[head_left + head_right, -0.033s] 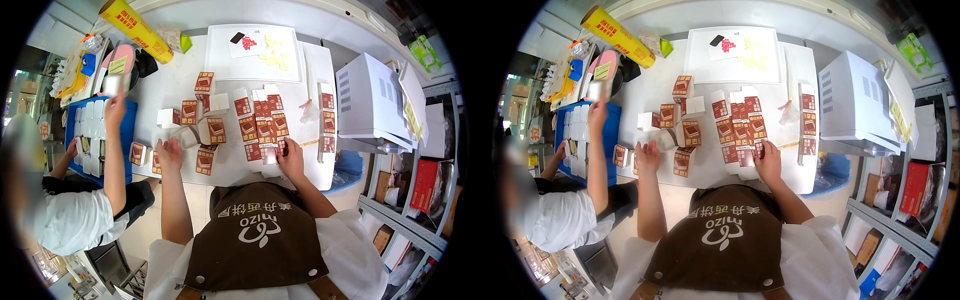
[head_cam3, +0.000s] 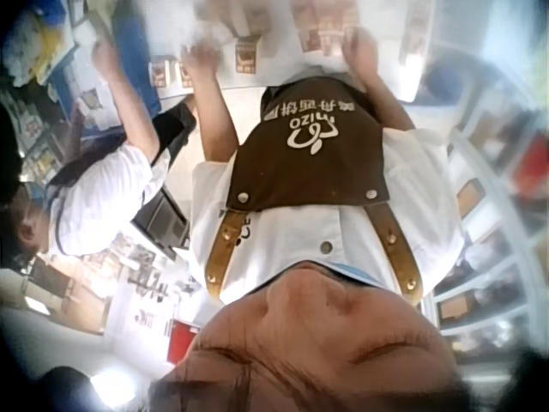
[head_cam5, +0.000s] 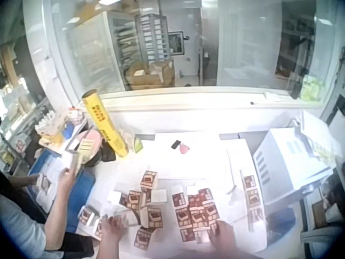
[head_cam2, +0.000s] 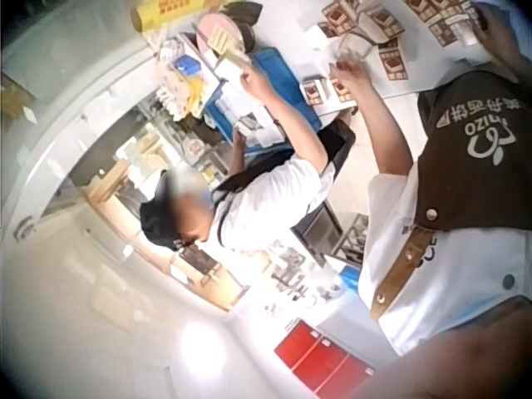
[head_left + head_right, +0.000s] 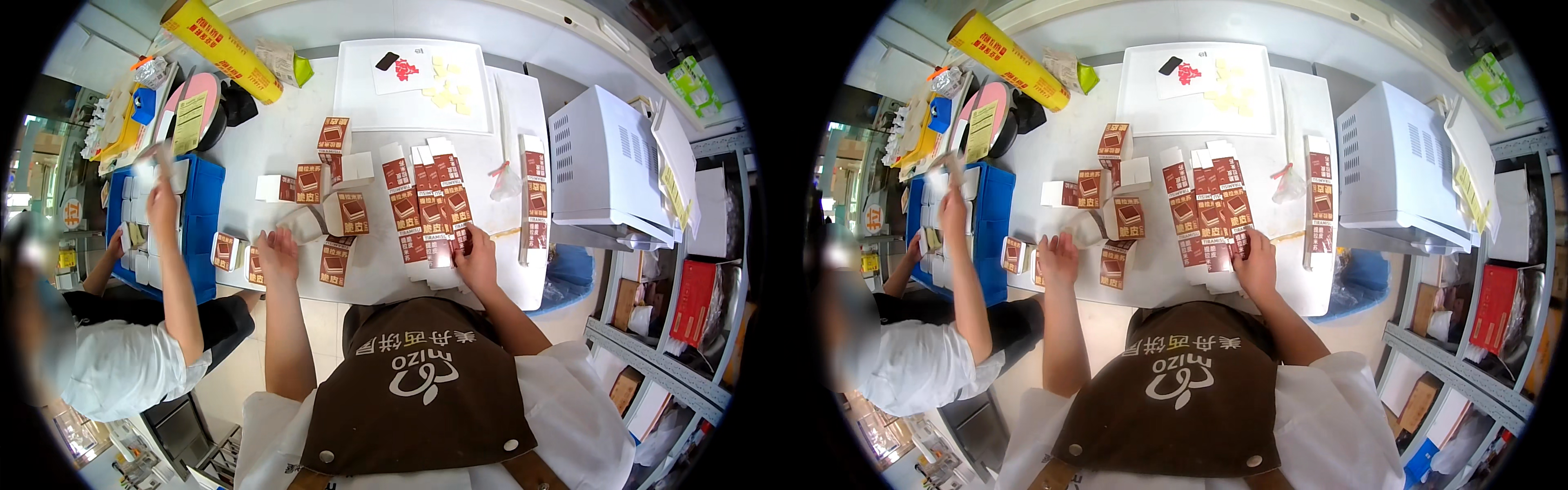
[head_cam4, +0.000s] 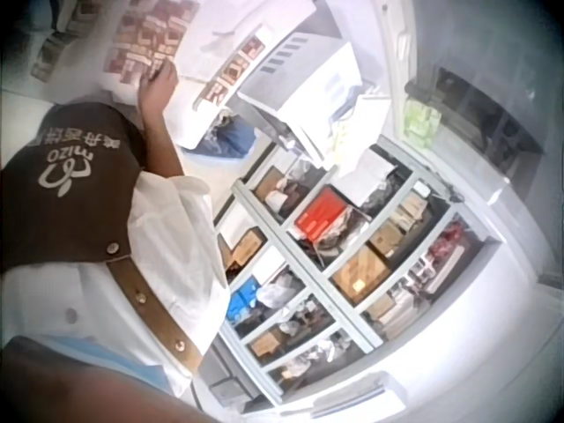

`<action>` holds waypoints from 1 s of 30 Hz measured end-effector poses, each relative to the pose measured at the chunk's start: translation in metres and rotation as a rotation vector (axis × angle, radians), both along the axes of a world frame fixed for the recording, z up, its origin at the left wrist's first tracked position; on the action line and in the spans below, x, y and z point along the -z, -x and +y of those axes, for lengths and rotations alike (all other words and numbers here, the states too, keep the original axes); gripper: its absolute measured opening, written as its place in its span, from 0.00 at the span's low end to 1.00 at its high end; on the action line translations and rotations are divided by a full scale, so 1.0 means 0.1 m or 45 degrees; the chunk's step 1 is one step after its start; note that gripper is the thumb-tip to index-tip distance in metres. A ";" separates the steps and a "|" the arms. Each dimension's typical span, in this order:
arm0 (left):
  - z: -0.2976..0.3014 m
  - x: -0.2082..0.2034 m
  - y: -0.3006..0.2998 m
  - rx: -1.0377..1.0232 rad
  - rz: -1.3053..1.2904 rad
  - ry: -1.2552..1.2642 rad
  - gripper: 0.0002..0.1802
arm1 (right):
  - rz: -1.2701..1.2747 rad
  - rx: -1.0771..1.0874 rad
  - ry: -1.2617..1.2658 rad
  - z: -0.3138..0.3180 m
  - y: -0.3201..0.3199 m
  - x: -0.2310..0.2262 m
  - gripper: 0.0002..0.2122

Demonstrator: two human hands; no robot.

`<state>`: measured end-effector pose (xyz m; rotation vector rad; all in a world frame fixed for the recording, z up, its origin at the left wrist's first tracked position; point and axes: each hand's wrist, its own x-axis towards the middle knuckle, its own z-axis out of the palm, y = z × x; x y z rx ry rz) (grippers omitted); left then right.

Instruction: The person assembles small, flat-packed cardboard boxes by folding the flaps and tucking them into slots to form a cube shape. They handle the boxes one at a time, picking them from a pile on the counter and placing the finished units into a blue tray to the left.

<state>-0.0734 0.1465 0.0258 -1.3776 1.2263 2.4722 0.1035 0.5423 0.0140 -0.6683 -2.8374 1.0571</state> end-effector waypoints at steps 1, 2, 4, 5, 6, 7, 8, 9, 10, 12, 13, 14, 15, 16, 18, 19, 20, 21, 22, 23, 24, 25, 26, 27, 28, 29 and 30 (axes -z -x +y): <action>0.00 0.02 -0.06 0.020 0.042 -0.001 0.24 | 0.031 0.013 0.056 0.01 -0.01 0.04 0.30; 0.01 0.05 -0.12 0.041 0.085 -0.002 0.23 | 0.063 0.026 0.113 0.04 -0.03 0.11 0.30; 0.13 -0.01 -0.22 0.079 0.141 0.034 0.21 | 0.095 0.098 0.428 0.09 -0.03 0.16 0.30; 0.23 -0.07 -0.27 0.100 0.154 0.069 0.21 | 0.096 0.159 0.686 0.11 -0.03 0.16 0.30; 0.36 -0.18 -0.32 0.122 0.168 0.103 0.20 | 0.097 0.222 0.942 0.14 -0.04 0.17 0.30; 0.46 -0.28 -0.37 0.163 0.174 0.118 0.20 | 0.061 0.227 0.966 0.18 -0.06 0.19 0.28; 0.54 -0.29 -0.42 0.215 0.205 0.103 0.20 | 0.025 0.233 0.990 0.24 -0.10 0.25 0.26; 0.61 -0.30 -0.47 0.266 0.237 0.090 0.20 | -0.010 0.236 1.013 0.28 -0.12 0.29 0.24; 0.70 -0.33 -0.50 0.315 0.271 0.074 0.19 | -0.043 0.238 1.034 0.30 -0.12 0.29 0.22; 0.90 -0.46 -0.57 0.396 0.300 0.071 0.16 | -0.033 0.165 0.656 0.29 -0.12 0.20 0.26; 0.99 -0.53 -0.61 0.445 0.313 0.078 0.16 | -0.029 0.129 0.468 0.26 -0.10 0.14 0.28; 1.07 -0.56 -0.64 0.494 0.325 0.086 0.15 | 0.005 0.076 0.375 0.22 -0.05 0.11 0.29; 1.14 -0.57 -0.68 0.538 0.320 0.086 0.14 | 0.036 0.028 0.280 0.17 -0.02 0.07 0.31; 1.19 -0.56 -0.73 0.615 0.356 0.127 0.14 | 0.066 -0.021 0.187 0.08 0.02 0.03 0.33; 1.28 -0.55 -0.80 0.774 0.435 0.209 0.14 | 0.063 -0.019 -0.033 -0.11 0.01 -0.02 0.32; 1.33 -0.59 -0.84 0.841 0.446 0.234 0.15 | 0.053 -0.020 -0.103 -0.16 -0.01 0.04 0.31; 1.39 -0.62 -0.89 0.901 0.462 0.246 0.14 | 0.042 -0.021 -0.174 -0.18 -0.03 0.06 0.30; 1.42 -0.65 -0.92 0.950 0.478 0.268 0.14 | 0.061 -0.036 -0.048 -0.14 -0.02 0.07 0.28; 1.44 -0.66 -0.97 0.997 0.485 0.286 0.14 | -0.053 -0.022 0.144 -0.08 -0.01 0.01 0.27; 1.45 -0.66 -0.99 1.025 0.512 0.290 0.14 | -0.168 -0.008 0.335 0.00 0.01 -0.07 0.26; 1.46 -0.66 -1.01 1.062 0.517 0.294 0.14 | -0.286 0.016 0.521 0.08 0.02 -0.13 0.26; 1.47 -0.66 -1.03 1.099 0.523 0.296 0.14 | -0.318 -0.001 0.406 0.12 0.00 -0.12 0.24; 1.48 -0.65 -1.05 1.136 0.528 0.299 0.14 | -0.209 -0.088 0.209 0.12 -0.03 -0.12 0.23; 1.48 -0.65 -1.07 1.161 0.516 0.281 0.14 | -0.097 -0.176 0.012 0.09 -0.05 -0.14 0.23; 1.49 -0.64 -1.08 1.186 0.504 0.264 0.14 | 0.016 -0.263 -0.185 0.06 -0.07 -0.16 0.23; 1.50 -0.63 -1.09 1.210 0.492 0.247 0.14 | 0.051 -0.279 -0.234 -0.01 -0.09 -0.17 0.23; 1.51 -0.62 -1.09 1.242 0.497 0.257 0.14 | 0.088 -0.296 -0.283 -0.10 -0.10 -0.19 0.22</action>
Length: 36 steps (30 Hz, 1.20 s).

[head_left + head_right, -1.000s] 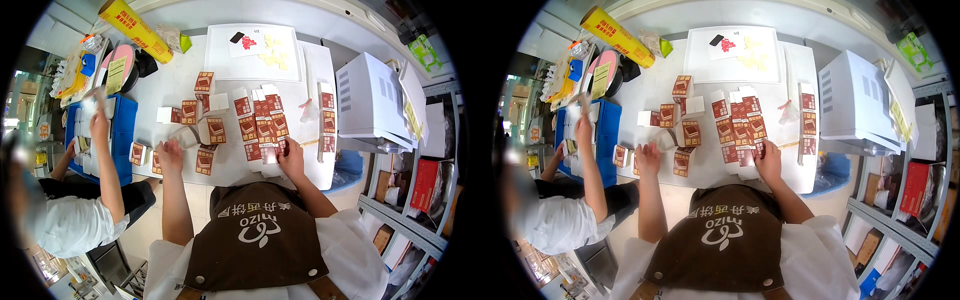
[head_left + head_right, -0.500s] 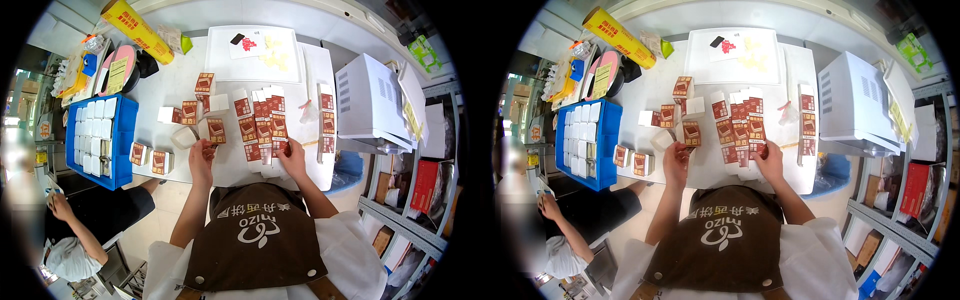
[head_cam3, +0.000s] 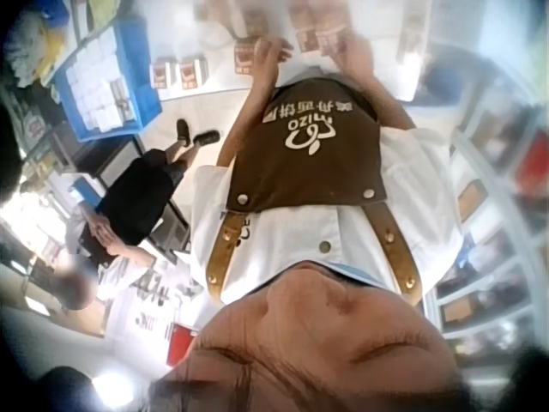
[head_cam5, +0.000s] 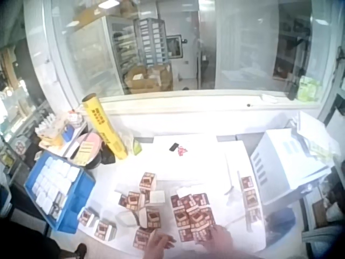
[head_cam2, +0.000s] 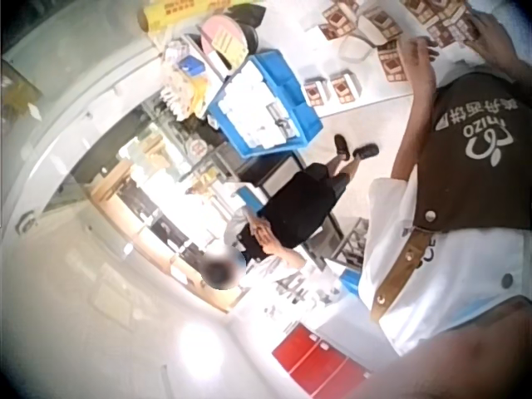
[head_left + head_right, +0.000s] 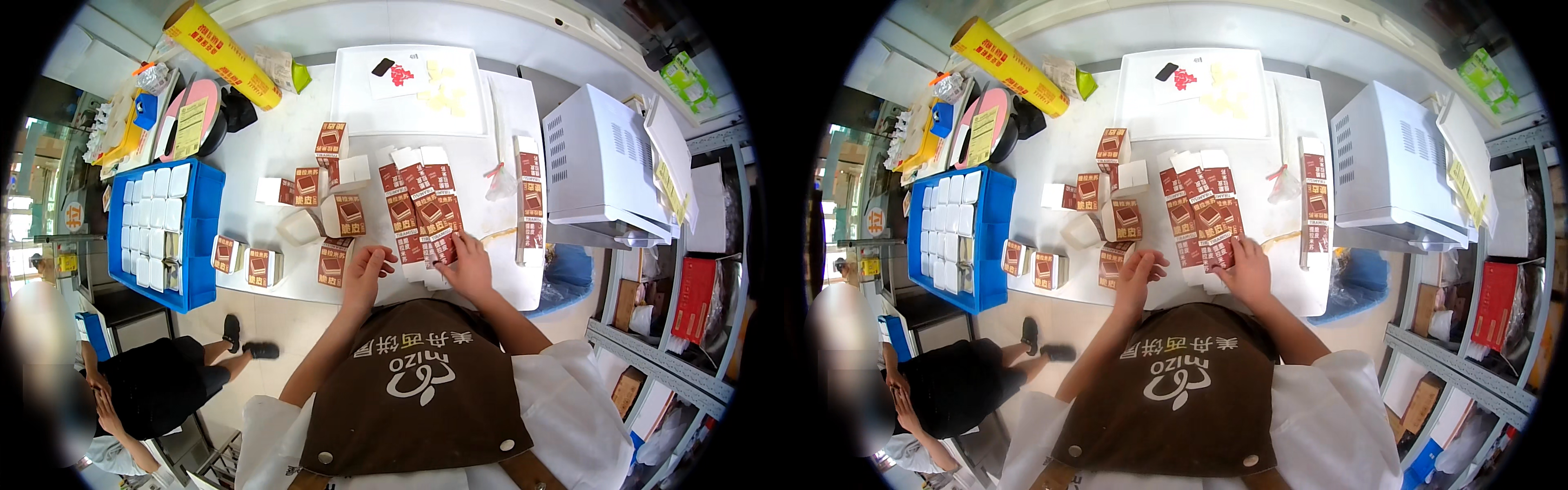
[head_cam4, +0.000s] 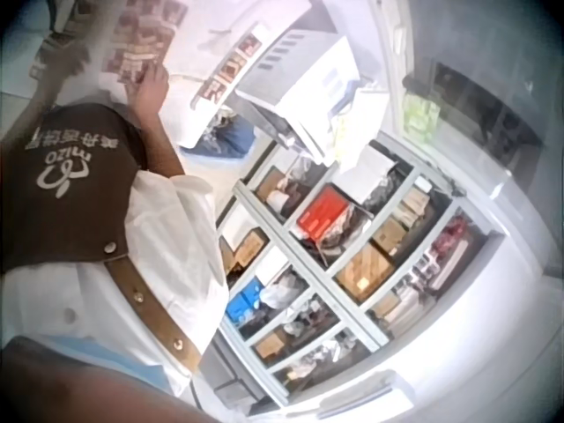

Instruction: The person assembles small, flat-packed cardboard boxes by folding the flaps and tucking them into slots to form a cube shape. They handle the boxes one at a time, picking them from a pile on the counter and placing the finished units into a blue tray to the left.

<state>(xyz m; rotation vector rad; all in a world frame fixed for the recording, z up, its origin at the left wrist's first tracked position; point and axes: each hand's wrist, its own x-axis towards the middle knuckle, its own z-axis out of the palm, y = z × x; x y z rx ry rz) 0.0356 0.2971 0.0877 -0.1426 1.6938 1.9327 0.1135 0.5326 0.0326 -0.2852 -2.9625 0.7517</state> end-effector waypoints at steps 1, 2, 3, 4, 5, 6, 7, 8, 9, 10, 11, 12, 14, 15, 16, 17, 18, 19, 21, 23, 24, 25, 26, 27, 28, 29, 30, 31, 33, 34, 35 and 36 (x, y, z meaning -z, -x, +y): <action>0.01 0.01 0.00 0.029 0.008 0.013 0.14 | 0.040 -0.020 -0.045 -0.05 -0.02 -0.01 0.22; 0.03 0.01 -0.01 0.058 0.016 0.027 0.13 | 0.035 0.004 -0.007 -0.06 -0.04 0.01 0.22; 0.05 -0.02 -0.01 0.074 0.038 0.025 0.13 | 0.028 0.029 0.035 -0.07 -0.06 0.07 0.21; 0.07 -0.07 -0.02 0.091 0.060 0.022 0.13 | 0.021 0.054 0.078 -0.08 -0.08 0.13 0.21; 0.08 -0.09 -0.02 0.108 0.081 0.019 0.13 | -0.001 0.057 0.132 -0.02 -0.09 0.20 0.20; 0.07 -0.09 -0.02 0.108 0.073 0.021 0.13 | -0.026 0.031 0.130 0.02 -0.08 0.18 0.19; 0.06 -0.07 -0.03 0.108 0.064 0.022 0.14 | -0.050 0.005 0.128 0.06 -0.07 0.17 0.19; 0.05 -0.05 -0.04 0.110 0.055 0.022 0.14 | -0.075 -0.020 0.126 0.08 -0.07 0.15 0.19; 0.04 -0.04 -0.04 0.118 0.049 0.030 0.14 | -0.018 -0.033 0.020 0.05 -0.05 0.03 0.19; 0.02 -0.02 -0.04 0.127 0.044 0.037 0.14 | -0.009 -0.023 -0.007 0.02 -0.04 0.02 0.19; 0.02 0.00 -0.05 0.135 0.038 0.045 0.14 | 0.001 -0.014 -0.033 -0.01 -0.03 0.01 0.19; 0.02 0.01 -0.05 0.145 0.041 0.043 0.14 | 0.012 -0.008 -0.058 -0.03 -0.03 0.00 0.19; 0.02 0.03 -0.06 0.164 0.045 0.039 0.14 | 0.104 0.020 -0.028 -0.02 -0.03 0.10 0.17; 0.02 0.02 -0.07 0.164 0.043 0.034 0.14 | 0.148 0.031 -0.009 -0.03 -0.02 0.12 0.16; 0.03 0.00 -0.07 0.165 0.040 0.030 0.14 | 0.161 0.064 0.025 -0.03 -0.03 0.13 0.15; 0.03 -0.01 -0.08 0.166 0.037 0.025 0.14 | 0.174 0.098 0.060 -0.02 -0.03 0.14 0.13; 0.03 0.00 -0.08 0.161 0.040 0.012 0.14 | 0.187 0.131 0.093 -0.02 -0.01 0.10 0.11; 0.02 0.02 -0.08 0.156 0.043 -0.001 0.14 | 0.180 0.199 0.126 0.00 -0.01 0.05 0.10; -0.01 0.01 -0.07 0.162 0.047 0.026 0.16 | 0.167 0.330 0.195 0.08 0.02 -0.13 0.07; -0.04 -0.03 -0.04 0.188 0.040 0.104 0.20 | 0.092 0.380 0.531 0.14 0.09 -0.38 0.07; -0.03 -0.11 -0.02 0.137 0.011 0.054 0.23 | 0.055 0.407 0.702 0.16 0.11 -0.50 0.07; -0.01 -0.23 0.03 0.084 -0.017 0.003 0.25 | 0.062 0.306 0.837 0.17 0.13 -0.59 0.07; 0.00 -0.29 0.10 0.031 -0.045 -0.049 0.28 | -0.032 0.191 0.978 0.15 0.14 -0.67 0.07; -0.03 -0.19 0.16 0.008 -0.064 -0.165 0.37 | -0.123 0.068 1.121 0.12 0.15 -0.75 0.07; -0.02 -0.30 0.25 -0.128 -0.167 -0.413 0.38 | -0.210 -0.045 1.262 0.10 0.15 -0.83 0.06; -0.01 -0.44 0.32 -0.265 -0.270 -0.661 0.40 | -0.275 -0.123 1.309 0.04 0.15 -0.91 0.06; -0.02 -0.61 0.39 -0.413 -0.372 -0.920 0.41 | -0.391 -0.191 1.356 0.01 0.17 -1.03 0.05; -0.01 -0.76 0.44 -0.442 -0.287 -0.941 0.43 | -0.420 -0.198 1.510 -0.06 0.18 -1.07 0.04; -0.02 -1.01 0.51 -0.504 -0.117 -0.979 0.45 | -0.448 -0.181 1.675 -0.15 0.17 -1.11 0.04; -0.02 -1.06 0.53 -0.529 -0.086 -0.856 0.45 | -0.446 -0.156 1.688 -0.18 0.15 -1.12 0.04; -0.03 -1.11 0.55 -0.552 -0.056 -0.733 0.45 | -0.443 -0.130 1.700 -0.19 0.14 -1.12 0.05; -0.04 -1.12 0.55 -0.572 -0.029 -0.604 0.45 | -0.475 -0.241 1.700 -0.18 0.14 -1.12 0.05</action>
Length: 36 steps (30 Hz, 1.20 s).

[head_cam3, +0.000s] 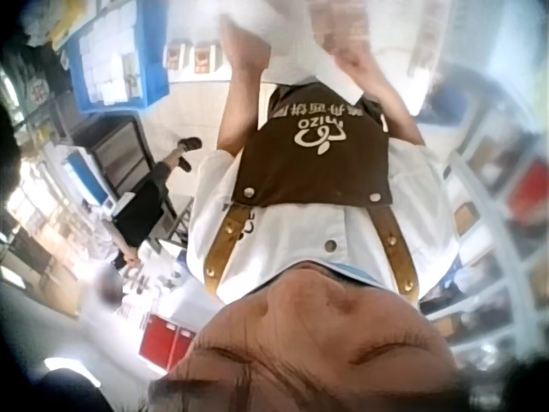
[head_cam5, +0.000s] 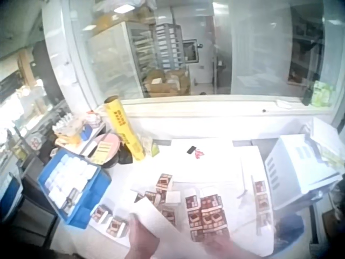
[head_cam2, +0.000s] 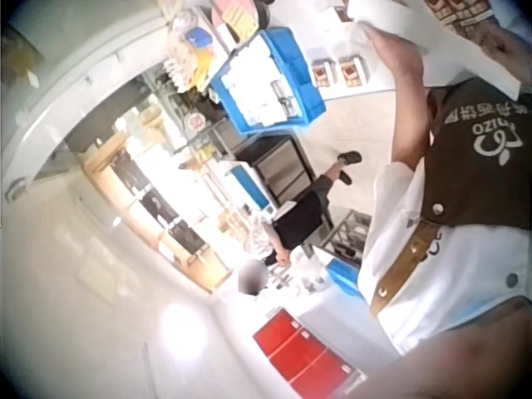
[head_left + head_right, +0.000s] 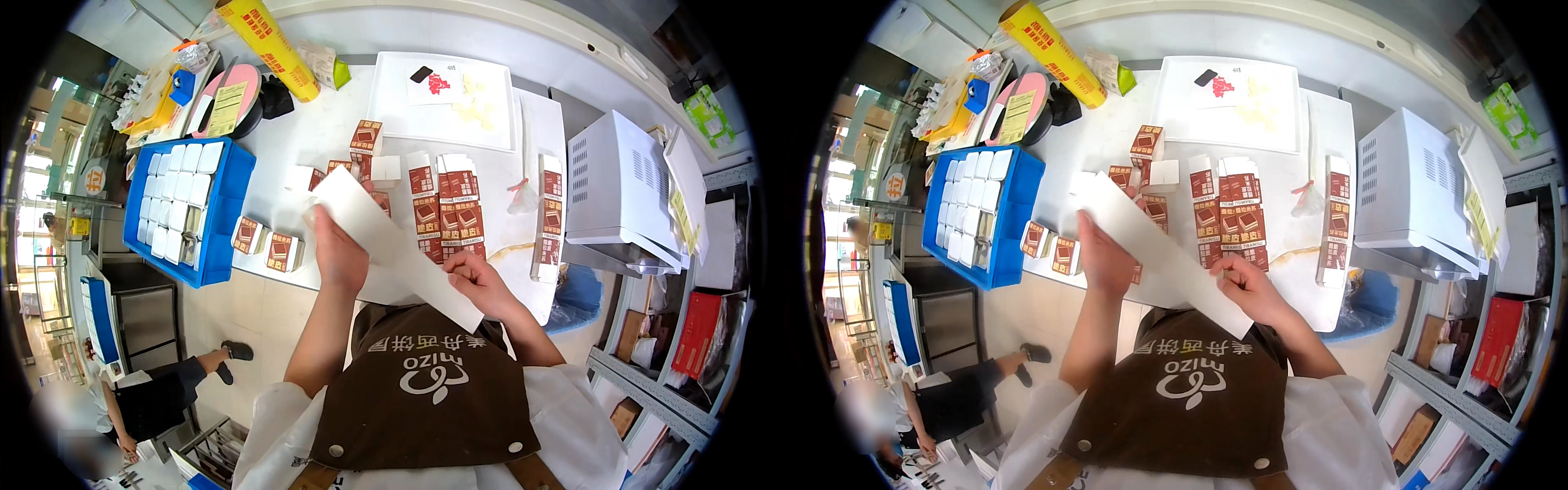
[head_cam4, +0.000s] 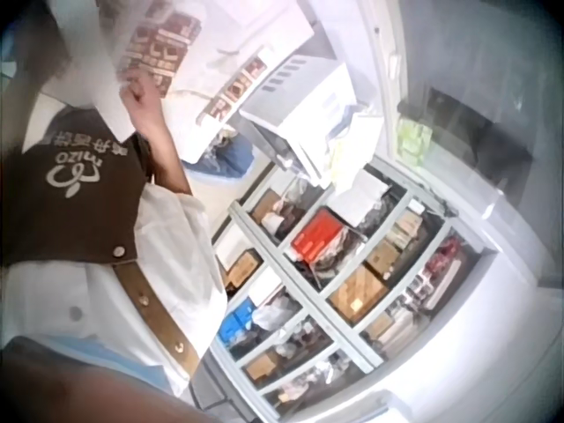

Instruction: The person assembles small, flat-packed cardboard boxes by folding the flaps and tucking them into slots to form a cube shape. They handle the boxes one at a time, picking them from a pile on the counter and placing the finished units into a blue tray to the left.

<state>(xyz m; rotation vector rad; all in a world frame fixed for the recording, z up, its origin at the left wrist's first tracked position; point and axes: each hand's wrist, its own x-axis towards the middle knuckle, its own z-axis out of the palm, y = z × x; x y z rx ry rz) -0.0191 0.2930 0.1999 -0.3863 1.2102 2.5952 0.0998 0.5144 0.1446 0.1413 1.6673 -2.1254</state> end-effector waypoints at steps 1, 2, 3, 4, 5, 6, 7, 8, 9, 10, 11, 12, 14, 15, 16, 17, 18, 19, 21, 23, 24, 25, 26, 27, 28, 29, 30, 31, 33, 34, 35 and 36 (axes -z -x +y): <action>-0.03 0.01 -0.01 0.045 0.031 -0.018 0.46 | 0.040 -0.096 0.021 0.04 -0.01 0.01 0.05; -0.08 0.03 -0.03 0.092 0.062 -0.036 0.46 | 0.081 -0.190 0.043 0.07 -0.01 0.00 0.05; -0.12 0.06 -0.05 0.143 0.091 -0.061 0.47 | 0.019 -0.289 0.112 0.11 -0.01 -0.07 0.09; -0.16 0.07 -0.06 0.200 0.137 -0.164 0.48 | -0.093 -0.324 0.287 0.14 -0.02 -0.13 0.10; -0.22 0.09 -0.07 0.257 0.183 -0.268 0.49 | -0.204 -0.358 0.463 0.17 -0.03 -0.19 0.11; -0.22 0.03 -0.07 0.312 0.233 -0.371 0.51 | -0.312 -0.392 0.638 0.20 -0.02 -0.21 0.13; -0.14 -0.10 -0.12 0.212 0.186 -0.297 0.46 | -0.320 -0.398 0.805 0.21 -0.04 -0.24 0.15; -0.14 -0.15 -0.12 0.193 0.144 -0.393 0.46 | -0.257 -0.426 0.730 0.22 -0.08 -0.32 0.13; -0.13 -0.17 -0.11 0.171 0.104 -0.487 0.47 | -0.193 -0.458 0.654 0.23 -0.12 -0.50 0.13; -0.14 -0.19 -0.11 0.149 0.064 -0.581 0.47 | -0.128 -0.488 0.577 0.24 -0.14 -0.60 0.12; -0.15 -0.19 -0.11 0.151 0.016 -0.606 0.49 | -0.057 -0.650 0.666 0.27 -0.10 -0.51 0.13; -0.17 -0.19 -0.10 0.156 -0.036 -0.636 0.50 | 0.023 -0.577 0.622 0.24 -0.09 -0.55 0.13; -0.16 -0.21 -0.08 0.201 -0.032 -0.616 0.50 | 0.200 -0.421 0.539 0.10 -0.04 -0.65 0.14; -0.16 -0.24 -0.10 0.229 0.012 -0.583 0.49 | 0.342 -0.403 0.556 0.06 0.03 -0.58 0.13; -0.16 -0.25 -0.12 0.263 0.060 -0.540 0.47 | 0.450 -0.246 0.450 0.00 0.07 -0.56 0.13; -0.15 -0.26 -0.14 0.316 0.129 -0.454 0.45 | 0.555 -0.088 0.342 -0.06 0.11 -0.54 0.13; -0.16 -0.27 -0.16 0.362 0.193 -0.369 0.42 | 0.649 0.068 0.231 -0.11 0.15 -0.54 0.14; -0.16 -0.28 -0.19 0.410 0.257 -0.284 0.39 | 0.541 0.106 0.228 -0.11 0.19 -0.63 0.12; -0.24 -0.14 -0.22 0.506 0.223 -0.220 0.32 | 0.400 0.118 0.177 -0.13 0.23 -0.71 0.09; -0.29 -0.10 -0.29 0.581 0.189 -0.140 0.24 | 0.269 0.107 0.125 -0.15 0.24 -0.83 0.06; -0.28 -0.18 -0.32 0.611 0.173 -0.098 0.20 | 0.208 0.090 0.090 -0.17 0.24 -0.92 0.05; -0.28 -0.26 -0.35 0.635 0.162 -0.052 0.16 | 0.152 0.068 0.059 -0.18 0.24 -0.98 0.05; -0.26 -0.31 -0.36 0.618 0.103 0.045 0.14 | 0.258 0.093 0.017 -0.20 0.25 -1.00 0.05; -0.26 -0.35 -0.37 0.593 0.043 0.144 0.13 | 0.364 0.111 -0.024 -0.21 0.25 -1.01 0.06; -0.25 -0.39 -0.38 0.567 -0.019 0.241 0.11 | 0.469 0.127 -0.064 -0.22 0.24 -1.03 0.07; -0.27 -0.44 -0.36 0.613 -0.021 0.301 0.11 | 0.476 0.114 -0.114 -0.22 0.23 -1.09 0.08; -0.26 -0.48 -0.37 0.604 -0.011 0.364 0.11 | 0.483 0.100 -0.161 -0.19 0.22 -1.17 0.10; -0.25 -0.50 -0.38 0.597 -0.001 0.426 0.11 | 0.490 0.087 -0.208 -0.18 0.21 -1.22 0.11; -0.24 -0.56 -0.38 0.616 0.010 0.545 0.11 | 0.651 0.087 -0.316 -0.19 0.22 -1.23 0.11; -0.23 -0.60 -0.38 0.643 0.012 0.601 0.11 | 0.734 0.090 -0.373 -0.20 0.22 -1.23 0.11; -0.23 -0.62 -0.38 0.670 0.014 0.657 0.11 | 0.767 0.102 -0.396 -0.22 0.22 -1.23 0.11; -0.23 -0.63 -0.38 0.681 0.009 0.672 0.11 | 0.804 0.115 -0.416 -0.23 0.23 -1.21 0.11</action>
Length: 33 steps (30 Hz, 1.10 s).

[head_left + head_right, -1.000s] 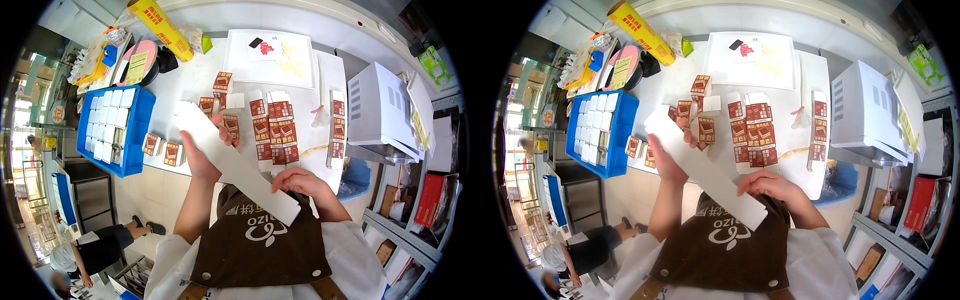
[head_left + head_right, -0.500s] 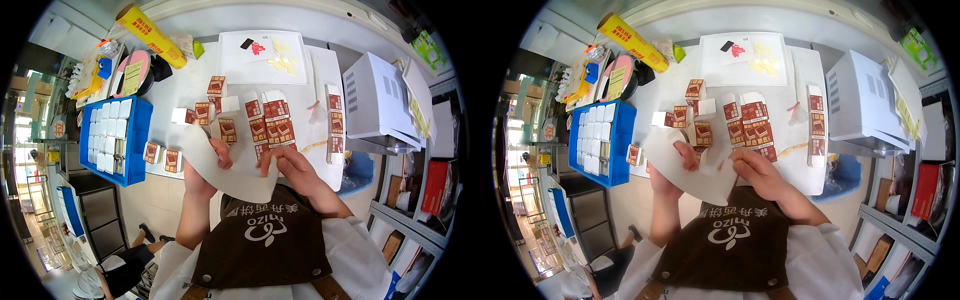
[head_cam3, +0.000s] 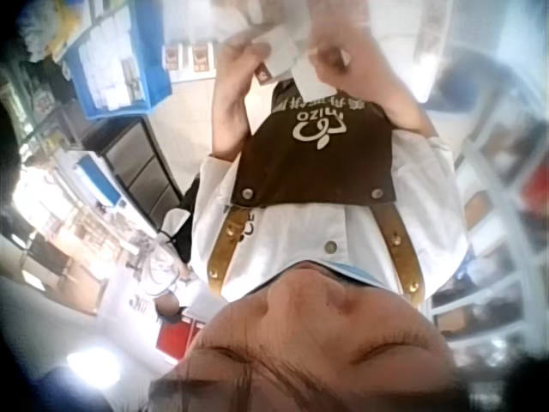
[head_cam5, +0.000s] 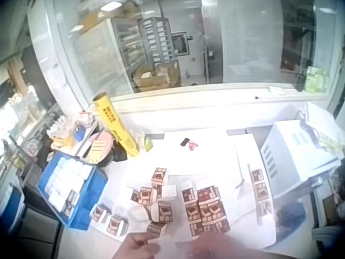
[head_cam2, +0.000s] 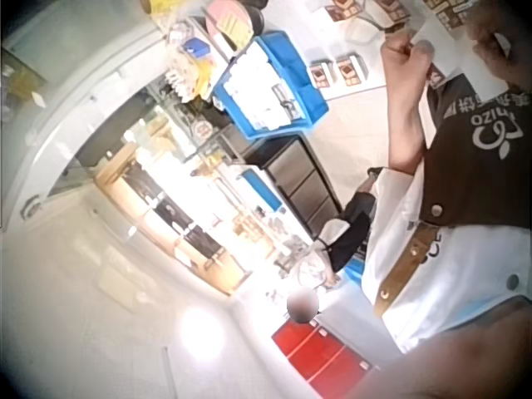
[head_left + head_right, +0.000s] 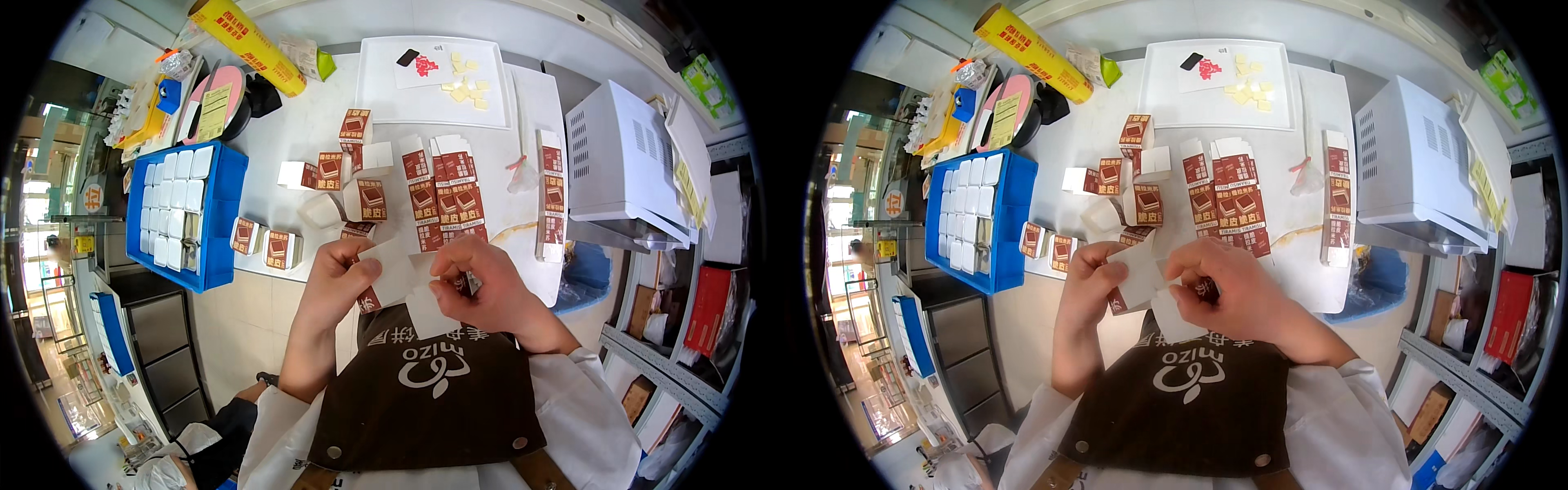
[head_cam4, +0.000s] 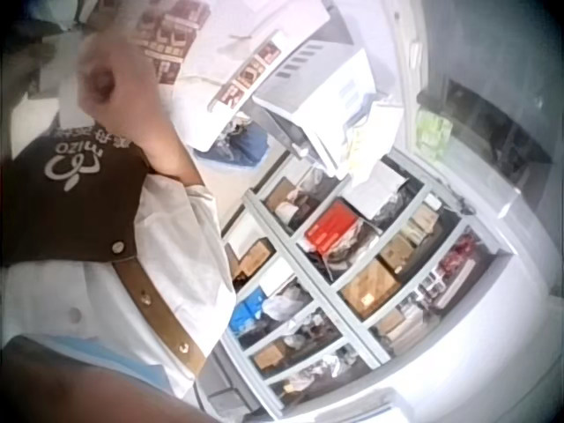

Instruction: The person assembles small, flat-packed cardboard boxes by folding the flaps and tucking them into slots to form a cube shape. They handle the boxes one at a time, picking them from a pile on the counter and placing the finished units into a blue tray to the left.

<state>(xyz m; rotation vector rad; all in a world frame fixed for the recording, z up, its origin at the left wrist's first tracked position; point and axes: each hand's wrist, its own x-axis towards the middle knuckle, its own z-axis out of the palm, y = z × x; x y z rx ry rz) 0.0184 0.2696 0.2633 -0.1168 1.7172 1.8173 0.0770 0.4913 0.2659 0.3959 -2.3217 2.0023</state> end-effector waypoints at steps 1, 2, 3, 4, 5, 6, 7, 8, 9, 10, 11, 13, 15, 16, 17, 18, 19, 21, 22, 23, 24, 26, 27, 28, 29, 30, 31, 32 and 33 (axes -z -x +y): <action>-0.01 -0.01 0.01 0.010 -0.003 0.016 0.12 | 0.038 0.013 -0.017 -0.01 0.01 0.01 0.12; -0.02 -0.02 0.01 0.021 -0.007 0.032 0.12 | 0.078 -0.017 -0.055 0.00 0.02 0.00 0.12; -0.03 0.00 0.02 -0.001 -0.015 -0.032 0.11 | 0.118 -0.049 -0.092 0.01 0.04 0.00 0.12; -0.04 0.03 0.03 -0.023 -0.024 -0.096 0.11 | 0.157 -0.081 -0.128 0.01 0.06 0.00 0.13; -0.05 0.05 0.03 -0.044 -0.032 -0.160 0.11 | 0.125 -0.077 -0.115 0.01 0.05 0.00 0.13; -0.04 0.04 0.03 -0.034 -0.020 -0.147 0.11 | 0.092 -0.072 -0.104 0.01 0.04 -0.01 0.13; -0.03 0.01 0.03 -0.025 -0.008 -0.134 0.10 | 0.059 -0.066 -0.092 0.01 0.03 -0.01 0.13; -0.02 -0.01 0.02 -0.016 0.004 -0.121 0.10 | 0.057 -0.069 -0.076 0.01 0.03 0.00 0.13; -0.02 -0.01 0.02 0.025 -0.005 -0.093 0.10 | 0.056 -0.073 -0.057 0.01 0.03 0.01 0.13; -0.02 -0.02 0.01 0.064 -0.014 -0.065 0.10 | 0.054 -0.078 -0.038 0.01 0.04 0.02 0.13; -0.03 -0.02 0.00 0.103 -0.023 -0.037 0.10 | 0.096 -0.092 -0.069 0.01 0.05 0.03 0.13; 0.02 -0.09 -0.01 0.098 -0.066 -0.020 0.09 | 0.177 -0.118 -0.131 0.01 0.09 0.04 0.13; 0.02 -0.09 -0.01 0.158 -0.040 -0.018 0.08 | 0.184 -0.095 -0.136 0.01 0.08 0.06 0.13; -0.01 -0.08 0.00 0.222 0.009 -0.024 0.08 | 0.187 -0.082 -0.141 0.01 0.07 0.07 0.13; -0.03 -0.06 0.00 0.284 0.058 -0.031 0.08 | 0.120 -0.055 -0.086 -0.01 0.06 0.08 0.12; -0.03 -0.05 0.00 0.304 0.127 -0.032 0.08 | 0.054 -0.031 -0.029 -0.03 0.04 0.10 0.11; -0.03 -0.03 0.00 0.325 0.197 -0.034 0.08 | -0.012 -0.008 0.028 -0.05 0.03 0.12 0.10; -0.04 -0.04 0.02 0.382 0.229 -0.037 0.08 | -0.100 -0.009 0.134 -0.07 0.02 0.16 0.10; -0.05 -0.07 0.06 0.419 0.191 -0.038 0.08 | -0.143 -0.007 0.186 -0.07 0.02 0.19 0.09; -0.06 -0.08 0.08 0.458 0.153 -0.040 0.08 | -0.170 -0.027 0.250 -0.07 0.02 0.22 0.10; -0.05 -0.07 0.09 0.446 0.127 -0.083 0.08 | -0.199 -0.052 0.317 -0.08 0.02 0.26 0.10; -0.05 -0.04 0.10 0.426 0.075 -0.169 0.08 | -0.204 -0.028 0.374 -0.10 0.02 0.30 0.10; -0.06 -0.03 0.10 0.422 0.015 -0.161 0.07 | -0.179 0.021 0.365 -0.14 0.02 0.32 0.09; -0.09 -0.02 0.11 0.418 -0.044 -0.152 0.06 | -0.155 0.070 0.356 -0.15 0.01 0.33 0.08; -0.10 -0.02 0.12 0.413 -0.104 -0.142 0.07 | -0.097 0.100 0.291 -0.15 0.02 0.33 0.08; -0.04 0.01 0.10 0.366 0.157 -0.027 0.10 | -0.040 0.130 0.222 -0.14 0.03 0.34 0.08; 0.05 0.03 0.07 0.314 0.417 0.089 0.13 | 0.018 0.158 0.153 -0.13 0.03 0.35 0.08; 0.10 0.05 0.05 0.256 0.676 0.206 0.17 | -0.019 0.151 0.175 -0.12 0.05 0.35 0.08; 0.09 0.06 0.04 0.308 0.664 0.203 0.21 | -0.054 0.151 0.197 -0.11 0.06 0.34 0.08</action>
